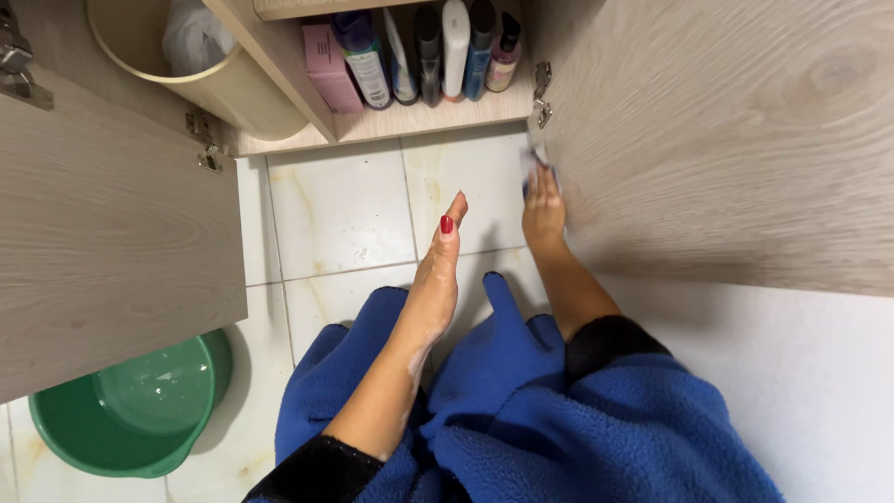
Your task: The person kneels in front of a bathroom cabinet, wipes the exterior and interior surfaces with a cloth, and handles several small packets and bottles by picking them up, wiping them, and placing them back on the shelves. The person then wipes the cabinet doors and closes them.
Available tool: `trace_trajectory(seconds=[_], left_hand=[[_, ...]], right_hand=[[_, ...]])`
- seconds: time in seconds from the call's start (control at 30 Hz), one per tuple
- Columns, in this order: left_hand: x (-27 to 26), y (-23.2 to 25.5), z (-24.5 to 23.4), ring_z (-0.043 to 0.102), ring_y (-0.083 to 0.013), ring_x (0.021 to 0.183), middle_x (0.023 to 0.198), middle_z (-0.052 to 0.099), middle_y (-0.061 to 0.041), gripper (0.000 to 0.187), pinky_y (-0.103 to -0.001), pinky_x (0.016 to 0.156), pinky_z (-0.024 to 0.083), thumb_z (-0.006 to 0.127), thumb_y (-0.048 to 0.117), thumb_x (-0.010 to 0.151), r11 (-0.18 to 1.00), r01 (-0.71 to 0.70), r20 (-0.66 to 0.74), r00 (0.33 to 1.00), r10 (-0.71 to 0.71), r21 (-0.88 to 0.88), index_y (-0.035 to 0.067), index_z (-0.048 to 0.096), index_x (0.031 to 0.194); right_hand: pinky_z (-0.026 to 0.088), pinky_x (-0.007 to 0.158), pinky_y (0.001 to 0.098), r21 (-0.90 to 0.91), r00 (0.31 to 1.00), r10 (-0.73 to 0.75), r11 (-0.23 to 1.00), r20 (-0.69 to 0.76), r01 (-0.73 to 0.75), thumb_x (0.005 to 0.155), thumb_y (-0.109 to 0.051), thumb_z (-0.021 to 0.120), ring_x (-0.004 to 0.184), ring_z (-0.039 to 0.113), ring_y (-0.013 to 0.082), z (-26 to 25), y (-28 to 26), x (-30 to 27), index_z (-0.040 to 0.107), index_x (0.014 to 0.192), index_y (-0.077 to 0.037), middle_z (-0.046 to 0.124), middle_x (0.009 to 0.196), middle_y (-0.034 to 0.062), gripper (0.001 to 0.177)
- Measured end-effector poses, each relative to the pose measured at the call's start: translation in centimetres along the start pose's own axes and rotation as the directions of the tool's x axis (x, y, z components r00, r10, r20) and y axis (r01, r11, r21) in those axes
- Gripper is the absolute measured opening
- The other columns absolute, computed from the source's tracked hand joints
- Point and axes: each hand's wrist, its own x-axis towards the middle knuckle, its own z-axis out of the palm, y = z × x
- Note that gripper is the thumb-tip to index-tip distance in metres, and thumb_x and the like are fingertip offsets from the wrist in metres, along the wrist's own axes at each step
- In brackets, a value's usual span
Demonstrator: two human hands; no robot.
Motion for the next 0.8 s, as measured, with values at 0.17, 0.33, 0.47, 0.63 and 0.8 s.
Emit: trace_trajectory(seconds=[0.17,0.33,0.47,0.63,0.8], left_hand=[[0.2,-0.3,-0.3,0.02,-0.0296,0.158,0.168,0.028,-0.016,0.09,-0.039,0.125,0.014,0.019,0.072,0.098,0.998,-0.051,-0.001,0.999,0.051,0.041,0.007,0.028,0.16],[-0.1,0.3,0.1,0.025,-0.0297,0.156,0.167,0.031,-0.016,0.088,-0.038,0.125,0.018,0.025,0.07,0.099,0.994,-0.106,-0.014,0.994,0.106,0.032,0.007,0.03,0.16],[-0.7,0.2,0.6,0.026,-0.0297,0.156,0.166,0.031,-0.017,0.087,-0.037,0.124,0.018,0.027,0.069,0.099,0.989,-0.146,-0.01,0.989,0.146,0.003,0.007,0.03,0.16],[-1.7,-0.3,0.8,0.026,-0.0293,0.155,0.166,0.031,-0.017,0.086,-0.037,0.124,0.019,0.028,0.068,0.099,0.983,-0.178,-0.03,0.984,0.176,-0.051,0.007,0.031,0.16],[-2.5,0.6,0.3,0.027,-0.0291,0.155,0.165,0.034,-0.017,0.084,-0.037,0.124,0.02,0.028,0.067,0.1,0.977,-0.199,-0.094,0.977,0.192,-0.078,0.008,0.033,0.159]], right_hand=[[0.002,0.124,0.0413,0.124,1.0,0.014,0.992,-0.024,-0.011,0.1,-0.021,0.042,0.156,0.016,0.0298,2.9,-2.5,-6.1,0.044,0.149,0.004,0.027,0.165,0.0172,0.055],[0.023,0.129,0.0383,0.436,0.873,0.372,0.874,-0.316,-0.215,0.097,-0.013,0.051,0.156,0.033,0.0251,-0.5,0.3,-16.1,0.044,0.152,0.006,0.037,0.164,0.0197,0.059],[0.03,0.125,0.0457,0.564,0.721,0.546,0.784,-0.428,-0.259,0.093,0.003,0.055,0.156,0.036,0.0332,-8.5,7.3,-23.9,0.045,0.156,0.004,0.04,0.166,0.0159,0.064],[0.022,0.128,0.0633,0.622,0.488,0.663,0.734,-0.568,-0.273,0.106,0.009,0.056,0.161,0.018,0.0435,-18.3,17.1,-28.2,0.052,0.157,0.005,0.032,0.177,0.0147,0.051],[0.012,0.131,0.0612,0.656,0.347,0.71,0.702,-0.612,-0.279,0.102,0.02,0.044,0.161,0.014,0.0461,-24.4,23.4,-30.0,0.046,0.159,0.004,0.028,0.173,0.0158,0.06]])
